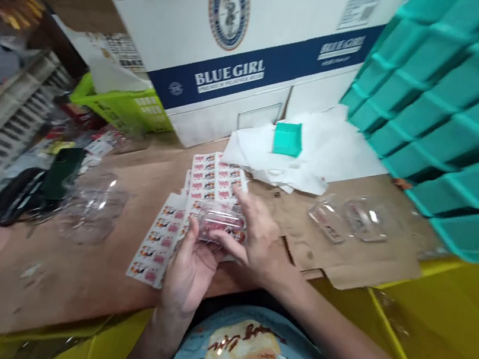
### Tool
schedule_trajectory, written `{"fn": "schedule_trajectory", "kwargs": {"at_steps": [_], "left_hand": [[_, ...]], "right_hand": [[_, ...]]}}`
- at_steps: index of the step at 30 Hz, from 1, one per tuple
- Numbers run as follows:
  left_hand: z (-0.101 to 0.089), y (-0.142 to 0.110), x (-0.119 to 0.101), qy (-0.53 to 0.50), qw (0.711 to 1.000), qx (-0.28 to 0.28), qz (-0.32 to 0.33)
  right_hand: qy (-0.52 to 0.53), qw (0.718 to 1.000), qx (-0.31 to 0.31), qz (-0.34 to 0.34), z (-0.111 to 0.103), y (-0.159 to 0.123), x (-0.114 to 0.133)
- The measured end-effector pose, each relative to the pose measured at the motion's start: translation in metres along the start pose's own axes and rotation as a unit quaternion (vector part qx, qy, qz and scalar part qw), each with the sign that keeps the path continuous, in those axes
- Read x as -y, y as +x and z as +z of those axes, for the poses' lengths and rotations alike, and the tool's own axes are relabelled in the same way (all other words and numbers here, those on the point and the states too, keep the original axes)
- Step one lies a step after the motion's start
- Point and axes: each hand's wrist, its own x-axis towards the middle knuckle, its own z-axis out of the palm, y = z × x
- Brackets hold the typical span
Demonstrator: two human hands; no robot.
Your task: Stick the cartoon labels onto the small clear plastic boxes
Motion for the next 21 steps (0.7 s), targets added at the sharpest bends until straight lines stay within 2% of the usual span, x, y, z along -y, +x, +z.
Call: {"fn": "schedule_trajectory", "kwargs": {"at_steps": [4, 8, 10, 12, 15, 17, 18, 19, 21], "left_hand": [[0.011, -0.001, 0.004, -0.018, 1.0, 0.013, -0.019], [0.017, 0.002, 0.007, -0.026, 0.998, -0.003, -0.055], [0.019, 0.002, 0.009, -0.019, 0.998, -0.008, -0.051], [0.019, -0.003, 0.014, 0.003, 0.999, 0.01, -0.048], [0.009, -0.012, 0.017, 0.131, 0.989, 0.059, -0.019], [-0.009, -0.013, 0.012, 0.271, 0.958, 0.044, 0.078], [-0.021, -0.012, 0.007, 0.337, 0.929, 0.017, 0.151], [-0.034, -0.01, 0.0, 0.398, 0.888, -0.016, 0.228], [-0.064, -0.005, -0.019, 0.505, 0.78, -0.066, 0.363]], "right_hand": [[0.179, 0.979, 0.039, 0.089, 0.005, -0.003, -0.009], [0.222, 0.965, 0.038, 0.135, 0.006, -0.013, -0.02], [0.191, 0.974, 0.047, 0.112, 0.004, -0.017, -0.019], [0.126, 0.989, 0.051, 0.052, -0.006, -0.022, -0.018], [-0.028, 0.999, -0.007, -0.013, -0.035, -0.028, -0.029], [-0.149, 0.987, -0.061, -0.018, -0.06, -0.035, -0.049], [-0.203, 0.977, -0.069, -0.017, -0.073, -0.039, -0.062], [-0.246, 0.967, -0.062, -0.021, -0.084, -0.043, -0.074], [-0.317, 0.947, -0.032, -0.045, -0.101, -0.047, -0.097]]}}
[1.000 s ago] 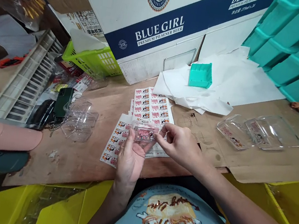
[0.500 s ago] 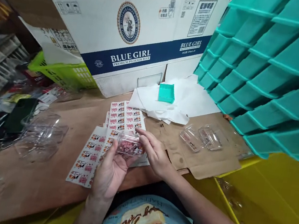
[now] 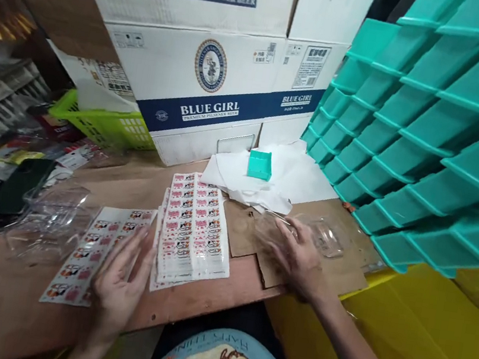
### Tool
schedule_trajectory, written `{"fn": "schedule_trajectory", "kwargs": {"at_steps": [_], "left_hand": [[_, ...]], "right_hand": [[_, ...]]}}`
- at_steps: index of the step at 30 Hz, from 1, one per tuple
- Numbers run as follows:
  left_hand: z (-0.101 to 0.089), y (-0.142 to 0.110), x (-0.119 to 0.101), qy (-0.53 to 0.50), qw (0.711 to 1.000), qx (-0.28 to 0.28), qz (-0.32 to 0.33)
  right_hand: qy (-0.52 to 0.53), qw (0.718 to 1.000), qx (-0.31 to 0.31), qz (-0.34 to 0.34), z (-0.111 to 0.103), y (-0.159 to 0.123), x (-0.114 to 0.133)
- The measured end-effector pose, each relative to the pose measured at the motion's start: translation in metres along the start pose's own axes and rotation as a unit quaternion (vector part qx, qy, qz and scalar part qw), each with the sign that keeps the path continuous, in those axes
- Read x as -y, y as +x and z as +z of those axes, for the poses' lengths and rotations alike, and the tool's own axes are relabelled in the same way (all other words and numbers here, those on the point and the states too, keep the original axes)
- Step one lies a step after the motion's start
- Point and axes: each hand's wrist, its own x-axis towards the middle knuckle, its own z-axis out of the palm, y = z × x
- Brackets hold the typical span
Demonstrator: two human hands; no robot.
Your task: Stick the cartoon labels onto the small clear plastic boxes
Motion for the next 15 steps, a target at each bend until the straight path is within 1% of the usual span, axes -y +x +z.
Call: {"fn": "schedule_trajectory", "kwargs": {"at_steps": [1, 2, 3, 4, 5, 7, 9, 10, 12, 13, 15], "left_hand": [[-0.014, 0.005, 0.011, 0.075, 0.995, -0.03, 0.055], [-0.028, 0.01, 0.021, 0.151, 0.982, -0.054, 0.098], [-0.041, 0.015, 0.029, 0.222, 0.964, -0.071, 0.125], [-0.054, 0.019, 0.036, 0.286, 0.946, -0.077, 0.135], [-0.064, 0.023, 0.042, 0.342, 0.928, -0.071, 0.13], [-0.079, 0.029, 0.05, 0.43, 0.897, -0.022, 0.1], [-0.084, 0.031, 0.054, 0.472, 0.878, 0.031, 0.075], [-0.083, 0.03, 0.055, 0.482, 0.872, 0.04, 0.073], [-0.079, 0.028, 0.056, 0.487, 0.868, 0.034, 0.084], [-0.077, 0.027, 0.057, 0.485, 0.869, 0.027, 0.093], [-0.077, 0.026, 0.059, 0.472, 0.874, 0.018, 0.11]], "right_hand": [[-0.033, 0.999, 0.0, -0.012, 0.001, -0.001, -0.009], [-0.064, 0.998, -0.01, -0.018, 0.002, 0.001, -0.014], [-0.088, 0.996, -0.029, -0.018, 0.003, 0.004, -0.015], [-0.098, 0.994, -0.052, -0.017, 0.005, 0.01, -0.012], [-0.092, 0.993, -0.073, -0.022, 0.007, 0.016, -0.005], [-0.03, 0.994, -0.088, -0.053, 0.012, 0.028, 0.02], [0.076, 0.991, -0.045, -0.097, 0.019, 0.037, 0.054], [0.131, 0.985, -0.013, -0.115, 0.024, 0.041, 0.073], [0.226, 0.963, 0.038, -0.143, 0.034, 0.051, 0.107], [0.26, 0.952, 0.05, -0.154, 0.04, 0.058, 0.122], [0.28, 0.942, 0.075, -0.171, 0.052, 0.078, 0.148]]}}
